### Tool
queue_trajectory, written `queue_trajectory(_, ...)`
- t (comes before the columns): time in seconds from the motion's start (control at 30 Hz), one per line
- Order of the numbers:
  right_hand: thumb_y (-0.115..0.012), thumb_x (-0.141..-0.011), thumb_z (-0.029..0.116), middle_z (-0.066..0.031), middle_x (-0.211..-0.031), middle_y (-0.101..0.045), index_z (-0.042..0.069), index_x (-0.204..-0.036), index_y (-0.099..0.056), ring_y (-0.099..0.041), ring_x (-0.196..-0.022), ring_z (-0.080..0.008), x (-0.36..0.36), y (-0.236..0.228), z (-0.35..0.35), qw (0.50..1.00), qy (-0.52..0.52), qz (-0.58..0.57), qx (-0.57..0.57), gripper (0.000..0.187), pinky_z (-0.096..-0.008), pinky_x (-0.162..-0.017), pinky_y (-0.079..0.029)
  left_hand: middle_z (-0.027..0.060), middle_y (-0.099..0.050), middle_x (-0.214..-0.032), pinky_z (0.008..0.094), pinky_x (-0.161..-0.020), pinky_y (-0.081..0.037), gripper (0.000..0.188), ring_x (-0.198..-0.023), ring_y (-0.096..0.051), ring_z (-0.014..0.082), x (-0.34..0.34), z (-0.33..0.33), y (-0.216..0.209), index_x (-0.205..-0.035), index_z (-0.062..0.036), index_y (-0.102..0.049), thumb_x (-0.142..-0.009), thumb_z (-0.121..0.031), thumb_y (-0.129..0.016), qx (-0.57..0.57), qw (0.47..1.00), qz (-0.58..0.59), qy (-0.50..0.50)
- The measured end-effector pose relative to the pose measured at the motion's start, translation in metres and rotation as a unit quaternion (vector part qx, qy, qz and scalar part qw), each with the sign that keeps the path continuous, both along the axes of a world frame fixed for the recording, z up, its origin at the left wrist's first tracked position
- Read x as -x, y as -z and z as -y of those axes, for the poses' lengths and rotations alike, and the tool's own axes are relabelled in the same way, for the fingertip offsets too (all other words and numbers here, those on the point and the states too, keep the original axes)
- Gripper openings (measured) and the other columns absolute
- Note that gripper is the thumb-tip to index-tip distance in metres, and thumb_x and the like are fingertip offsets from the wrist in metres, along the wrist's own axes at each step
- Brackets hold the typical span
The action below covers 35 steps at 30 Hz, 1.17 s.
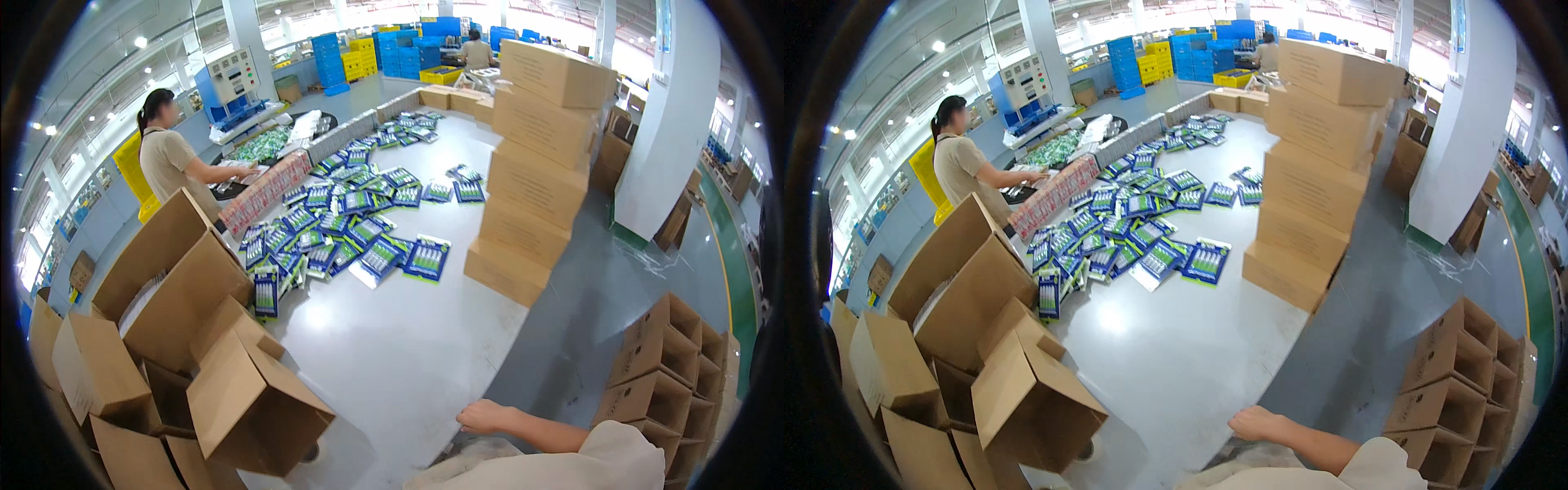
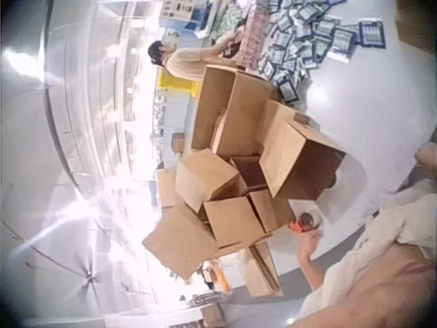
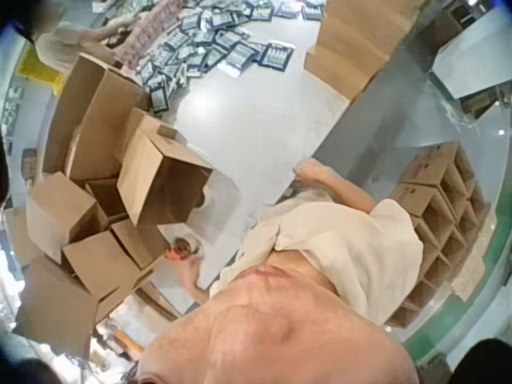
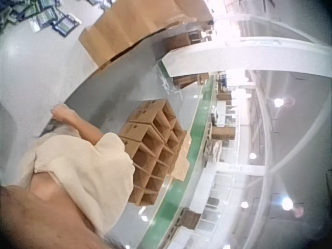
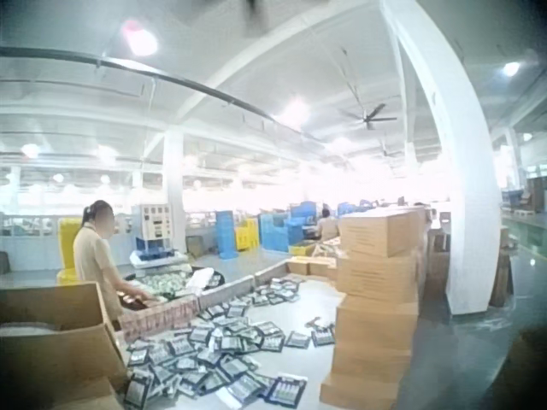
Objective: The person folds flat cardboard sheets into small boxes and seals them with a handheld tape dispenser. They repeatedly pick a sheet, fold the sides and flaps, apply tape to the seams, and place the finished box on a growing stack.
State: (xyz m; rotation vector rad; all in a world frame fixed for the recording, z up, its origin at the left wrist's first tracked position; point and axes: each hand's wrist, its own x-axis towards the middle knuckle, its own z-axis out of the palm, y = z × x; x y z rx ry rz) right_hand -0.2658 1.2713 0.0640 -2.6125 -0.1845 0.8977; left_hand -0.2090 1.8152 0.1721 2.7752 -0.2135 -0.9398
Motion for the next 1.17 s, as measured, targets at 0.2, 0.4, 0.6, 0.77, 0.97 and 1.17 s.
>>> queue_trajectory(0.2,-0.058,-0.096,0.034,-0.0149,-0.102,-0.070,0.006,-0.113,-0.064,-0.065,-0.097,-0.0374,-0.108,-0.014,0.017,0.983,0.003,-0.042,-0.180,0.033,-0.0497,-0.081,-0.051,0.0101,-0.074,-0.092,0.0345,-0.086,-0.052,0.019,-0.090,-0.069,0.0237,-0.005,0.162,-0.035,-0.099,-0.0018,-0.074,-0.089,-0.015,-0.066,0.402,0.908,-0.114,-0.010)
queue_trajectory(0.4,-0.055,-0.098,0.028,-0.0149,-0.101,-0.070,0.007,-0.116,-0.060,-0.065,-0.097,-0.0372,-0.134,0.002,0.030,0.986,-0.091,0.020,-0.135,0.029,-0.0492,-0.082,-0.052,0.0105,-0.074,-0.095,0.0337,-0.087,-0.051,0.019,-0.092,-0.069,0.0229,-0.044,0.281,-0.009,-0.101,-0.0028,-0.074,-0.087,-0.015,-0.069,0.362,0.919,-0.152,-0.028)
queue_trajectory(0.6,-0.059,-0.094,0.025,-0.0183,-0.106,-0.068,0.004,-0.109,-0.062,-0.065,-0.100,-0.0382,-0.140,0.008,0.114,0.975,-0.108,-0.032,-0.191,0.026,-0.0493,-0.085,-0.052,0.0125,-0.071,-0.104,0.0356,-0.092,-0.050,0.023,-0.098,-0.067,0.0231,-0.029,0.335,0.016,-0.103,-0.0060,-0.074,-0.086,-0.021,-0.071,0.353,0.916,-0.052,-0.183)
queue_trajectory(0.77,-0.062,-0.091,0.021,-0.0198,-0.102,-0.069,0.004,-0.106,-0.066,-0.066,-0.095,-0.0384,-0.178,0.010,0.164,0.977,-0.205,0.002,-0.063,0.023,-0.0474,-0.081,-0.053,0.0117,-0.074,-0.098,0.0389,-0.078,-0.054,0.034,-0.090,-0.070,0.0289,0.052,0.349,0.088,-0.103,-0.0072,-0.072,-0.093,-0.038,-0.061,0.204,0.941,-0.090,-0.253)
queue_trajectory(0.97,-0.060,-0.090,0.023,-0.0179,-0.095,-0.071,0.004,-0.101,-0.068,-0.067,-0.091,-0.0376,-0.218,0.010,0.170,0.964,-0.230,0.075,-0.106,0.023,-0.0476,-0.079,-0.053,0.0222,-0.069,-0.094,0.0504,-0.078,-0.053,0.025,-0.093,-0.066,0.0440,0.214,0.386,0.187,-0.094,-0.0078,-0.073,-0.088,-0.028,-0.058,0.091,0.891,-0.067,-0.440)
queue_trajectory(1.17,-0.064,-0.084,0.018,-0.0173,-0.080,-0.070,0.004,-0.085,-0.068,-0.068,-0.078,-0.0362,-0.207,0.044,0.138,0.941,-0.312,0.123,-0.047,0.015,-0.0481,-0.067,-0.052,0.0265,-0.069,-0.095,0.0506,-0.079,-0.052,0.033,-0.095,-0.067,0.0443,0.216,0.390,0.205,-0.104,-0.0028,-0.073,-0.090,-0.031,-0.060,0.151,0.855,0.028,-0.496)
